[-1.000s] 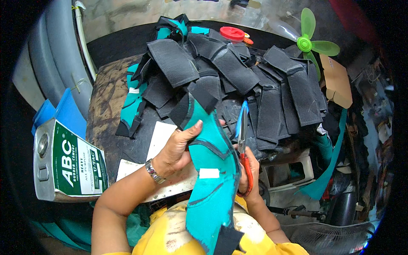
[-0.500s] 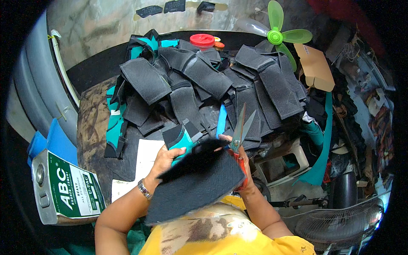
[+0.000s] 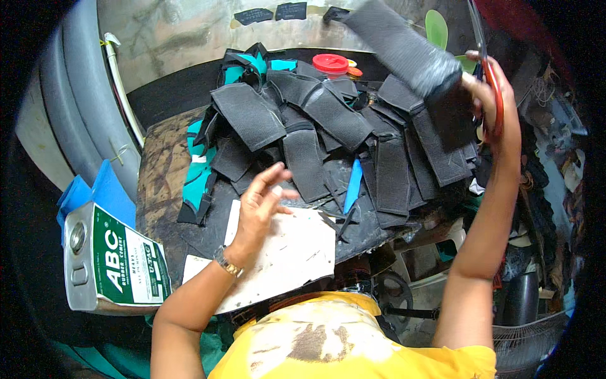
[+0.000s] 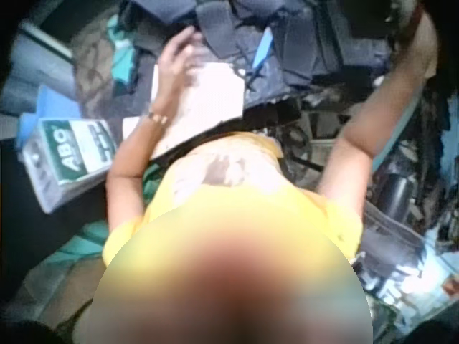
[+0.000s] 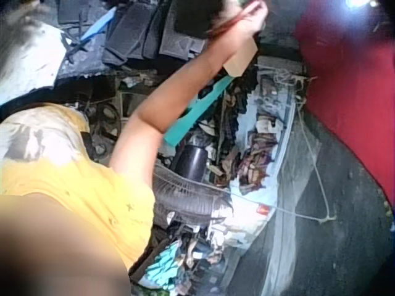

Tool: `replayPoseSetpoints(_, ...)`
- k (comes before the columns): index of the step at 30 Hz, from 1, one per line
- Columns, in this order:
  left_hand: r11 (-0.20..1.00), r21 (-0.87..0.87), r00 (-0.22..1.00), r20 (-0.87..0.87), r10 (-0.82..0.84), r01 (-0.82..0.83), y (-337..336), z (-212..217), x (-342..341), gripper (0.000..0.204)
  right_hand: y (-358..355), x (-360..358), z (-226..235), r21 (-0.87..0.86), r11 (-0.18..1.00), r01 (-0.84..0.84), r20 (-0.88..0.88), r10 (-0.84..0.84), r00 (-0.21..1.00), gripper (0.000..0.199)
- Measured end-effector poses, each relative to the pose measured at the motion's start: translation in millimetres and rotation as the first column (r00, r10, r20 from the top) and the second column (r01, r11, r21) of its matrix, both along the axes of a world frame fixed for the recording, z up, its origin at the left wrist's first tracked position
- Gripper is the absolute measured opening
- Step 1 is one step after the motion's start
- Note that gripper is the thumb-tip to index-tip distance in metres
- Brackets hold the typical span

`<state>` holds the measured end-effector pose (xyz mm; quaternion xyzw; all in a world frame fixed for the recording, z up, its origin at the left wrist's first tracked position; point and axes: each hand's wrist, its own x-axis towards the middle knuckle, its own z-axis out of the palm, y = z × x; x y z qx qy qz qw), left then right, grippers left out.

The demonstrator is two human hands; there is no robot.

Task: The person uses red-handled scissors to trim black fabric strips from teal-colored shoe insoles. They repeatedly pick up insoles, cut along the edges, and place the trimmed pieces back on the work surface. The person also briefly moves a small green fan and handles loose fabric scraps.

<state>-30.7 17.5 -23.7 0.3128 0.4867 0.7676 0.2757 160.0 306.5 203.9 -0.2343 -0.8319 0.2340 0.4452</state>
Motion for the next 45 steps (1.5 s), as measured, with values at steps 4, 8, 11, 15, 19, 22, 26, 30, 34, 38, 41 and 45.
replayPoseSetpoints(4, 0.911, 0.082, 0.874, -0.26, 0.412, -0.405, 6, -7, -35, 0.041, 104, -32, 9, 0.108, 0.985, 0.131, 0.242, -0.154, 0.958, 0.05)
replayPoseSetpoints(8, 0.832, 0.047, 0.775, -0.337, 0.534, -0.553, 17, -4, -75, 0.044, 126, -28, -32, 0.417, 0.83, 0.37, 0.306, -0.511, 0.803, 0.054)
replayPoseSetpoints(11, 0.823, -0.048, 0.819, -0.152, 0.554, -0.566, 33, 0, -105, 0.057, 77, -26, -60, 0.403, 0.886, 0.229, 0.225, -0.339, 0.914, 0.058)
replayPoseSetpoints(15, 0.835, 0.016, 0.815, -0.206, 0.541, -0.55, 54, 12, -147, 0.065, -1, -12, -85, 0.18, 0.983, 0.043, 0.277, -0.093, 0.956, 0.059)
replayPoseSetpoints(19, 0.919, -0.113, 0.925, -0.058, 0.374, -0.379, 58, 48, -156, 0.052, -43, 7, -94, -0.047, 0.999, 0.025, 0.446, -0.001, 0.895, 0.055)
replayPoseSetpoints(22, 0.973, 0.039, 0.969, -0.086, 0.231, -0.229, 52, 80, -122, 0.047, -61, 14, -104, -0.179, 0.983, -0.038, 0.413, 0.11, 0.904, 0.05)
replayPoseSetpoints(26, 0.991, 0.123, 0.866, -0.487, 0.113, -0.061, 29, 89, -39, 0.049, -75, 18, -117, -0.512, 0.857, -0.06, 0.339, 0.265, 0.903, 0.044)
replayPoseSetpoints(30, 0.951, -0.147, 0.902, -0.305, -0.306, 0.273, 9, 65, 20, 0.059, -80, 10, -135, -0.702, 0.685, -0.195, 0.176, 0.432, 0.885, 0.04)
replayPoseSetpoints(34, 0.95, -0.26, 0.709, -0.637, -0.302, 0.172, 2, 29, 47, 0.056, -97, -6, -174, -0.744, 0.583, -0.327, 0.005, 0.494, 0.869, 0.04)
replayPoseSetpoints(38, 0.962, -0.234, 0.619, -0.737, -0.27, 0.14, -4, 0, 57, 0.047, -112, -17, -203, -0.566, 0.749, -0.344, 0.103, 0.478, 0.872, 0.05)
replayPoseSetpoints(41, 0.952, -0.194, 0.625, -0.72, -0.302, 0.236, -5, -16, 62, 0.045, -116, -22, -199, -0.324, 0.884, -0.336, 0.185, 0.407, 0.894, 0.052)
replayPoseSetpoints(45, 0.964, -0.152, 0.545, -0.8, -0.251, 0.219, -2, -29, 69, 0.047, -107, -23, -158, -0.208, 0.896, -0.393, 0.493, 0.443, 0.749, 0.051)
